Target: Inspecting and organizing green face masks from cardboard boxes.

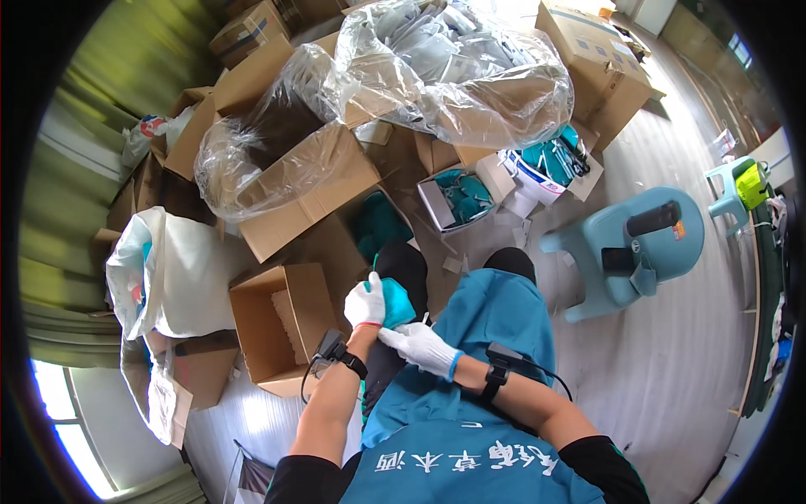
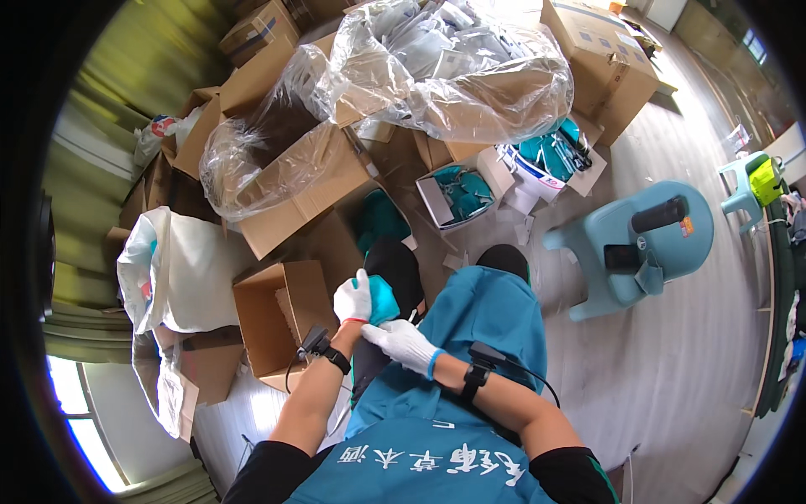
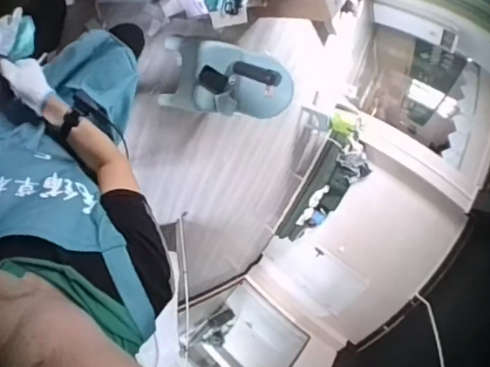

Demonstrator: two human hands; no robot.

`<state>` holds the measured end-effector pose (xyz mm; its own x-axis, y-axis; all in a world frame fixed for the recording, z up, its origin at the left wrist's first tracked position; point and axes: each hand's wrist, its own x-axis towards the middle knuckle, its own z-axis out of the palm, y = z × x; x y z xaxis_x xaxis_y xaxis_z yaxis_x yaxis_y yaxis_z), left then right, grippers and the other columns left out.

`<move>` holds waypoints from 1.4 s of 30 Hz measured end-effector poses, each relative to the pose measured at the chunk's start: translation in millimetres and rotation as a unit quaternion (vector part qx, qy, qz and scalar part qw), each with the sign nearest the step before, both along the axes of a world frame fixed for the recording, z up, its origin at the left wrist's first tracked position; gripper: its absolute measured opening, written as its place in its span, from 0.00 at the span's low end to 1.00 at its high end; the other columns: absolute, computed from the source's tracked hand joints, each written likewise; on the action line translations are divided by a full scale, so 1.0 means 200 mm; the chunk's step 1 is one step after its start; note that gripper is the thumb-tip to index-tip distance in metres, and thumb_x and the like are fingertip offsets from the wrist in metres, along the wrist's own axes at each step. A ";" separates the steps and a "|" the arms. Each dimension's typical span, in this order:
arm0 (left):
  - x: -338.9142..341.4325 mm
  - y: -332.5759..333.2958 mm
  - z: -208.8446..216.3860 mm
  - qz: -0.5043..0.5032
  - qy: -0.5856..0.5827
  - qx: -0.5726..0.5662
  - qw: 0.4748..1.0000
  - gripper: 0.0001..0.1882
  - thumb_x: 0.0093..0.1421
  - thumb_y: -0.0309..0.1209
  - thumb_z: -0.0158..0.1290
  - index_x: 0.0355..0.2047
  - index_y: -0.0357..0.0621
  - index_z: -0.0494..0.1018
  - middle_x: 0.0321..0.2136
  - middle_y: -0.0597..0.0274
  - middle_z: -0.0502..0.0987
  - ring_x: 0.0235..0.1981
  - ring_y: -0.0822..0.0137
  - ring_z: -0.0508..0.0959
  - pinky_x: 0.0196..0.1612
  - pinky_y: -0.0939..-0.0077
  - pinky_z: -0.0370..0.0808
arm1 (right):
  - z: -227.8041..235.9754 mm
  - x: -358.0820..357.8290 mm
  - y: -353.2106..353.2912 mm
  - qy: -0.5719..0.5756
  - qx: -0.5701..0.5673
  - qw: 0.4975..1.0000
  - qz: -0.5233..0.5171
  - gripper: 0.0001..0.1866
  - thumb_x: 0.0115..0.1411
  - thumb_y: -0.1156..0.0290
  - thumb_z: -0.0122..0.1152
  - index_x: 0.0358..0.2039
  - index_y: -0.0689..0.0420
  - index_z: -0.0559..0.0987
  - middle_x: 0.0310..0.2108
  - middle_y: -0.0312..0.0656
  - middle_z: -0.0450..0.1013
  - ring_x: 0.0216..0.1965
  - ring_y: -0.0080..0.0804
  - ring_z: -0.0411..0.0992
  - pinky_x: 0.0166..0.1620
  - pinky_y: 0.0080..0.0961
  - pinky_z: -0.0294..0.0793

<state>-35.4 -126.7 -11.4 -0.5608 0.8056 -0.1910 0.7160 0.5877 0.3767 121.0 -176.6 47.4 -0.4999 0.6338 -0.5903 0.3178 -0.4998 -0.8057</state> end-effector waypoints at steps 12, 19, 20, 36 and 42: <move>-0.11 0.06 -0.14 -0.088 -0.039 0.081 0.992 0.28 0.69 0.48 0.41 0.25 0.38 0.79 0.28 0.41 0.79 0.30 0.40 0.79 0.38 0.48 0.74 | 0.29 0.54 0.07 0.100 0.063 0.992 -0.050 0.14 0.68 0.66 0.53 0.31 0.61 0.82 0.20 0.36 0.74 0.19 0.23 0.70 0.24 0.24 0.67; -0.07 0.02 -0.09 -0.044 -0.066 0.104 0.991 0.26 0.69 0.46 0.42 0.24 0.39 0.78 0.26 0.42 0.78 0.31 0.40 0.78 0.36 0.48 0.72 | 0.43 0.74 0.02 0.002 0.083 0.996 -0.022 0.15 0.68 0.69 0.54 0.25 0.60 0.79 0.19 0.31 0.72 0.19 0.19 0.68 0.22 0.19 0.66; -0.05 0.02 -0.08 -0.025 -0.091 0.109 0.990 0.28 0.68 0.47 0.43 0.22 0.38 0.78 0.25 0.41 0.78 0.31 0.39 0.78 0.36 0.48 0.72 | 0.45 0.74 0.01 0.014 0.048 0.994 -0.097 0.15 0.69 0.69 0.54 0.25 0.60 0.79 0.20 0.30 0.72 0.19 0.17 0.67 0.22 0.18 0.65; 0.19 0.00 0.03 -0.084 -0.069 0.031 0.994 0.29 0.68 0.53 0.40 0.28 0.46 0.81 0.30 0.47 0.81 0.36 0.44 0.80 0.43 0.51 0.76 | 0.05 0.25 0.33 0.189 0.139 0.918 -0.321 0.12 0.69 0.62 0.52 0.31 0.54 0.76 0.19 0.35 0.70 0.15 0.21 0.65 0.18 0.22 0.65; 0.17 -0.01 0.03 -0.091 -0.076 0.040 0.992 0.30 0.69 0.54 0.38 0.28 0.46 0.81 0.30 0.47 0.81 0.36 0.43 0.80 0.43 0.51 0.75 | -0.01 0.34 0.14 -0.284 0.601 0.718 0.205 0.09 0.63 0.62 0.54 0.32 0.51 0.80 0.17 0.41 0.73 0.19 0.39 0.76 0.22 0.38 0.71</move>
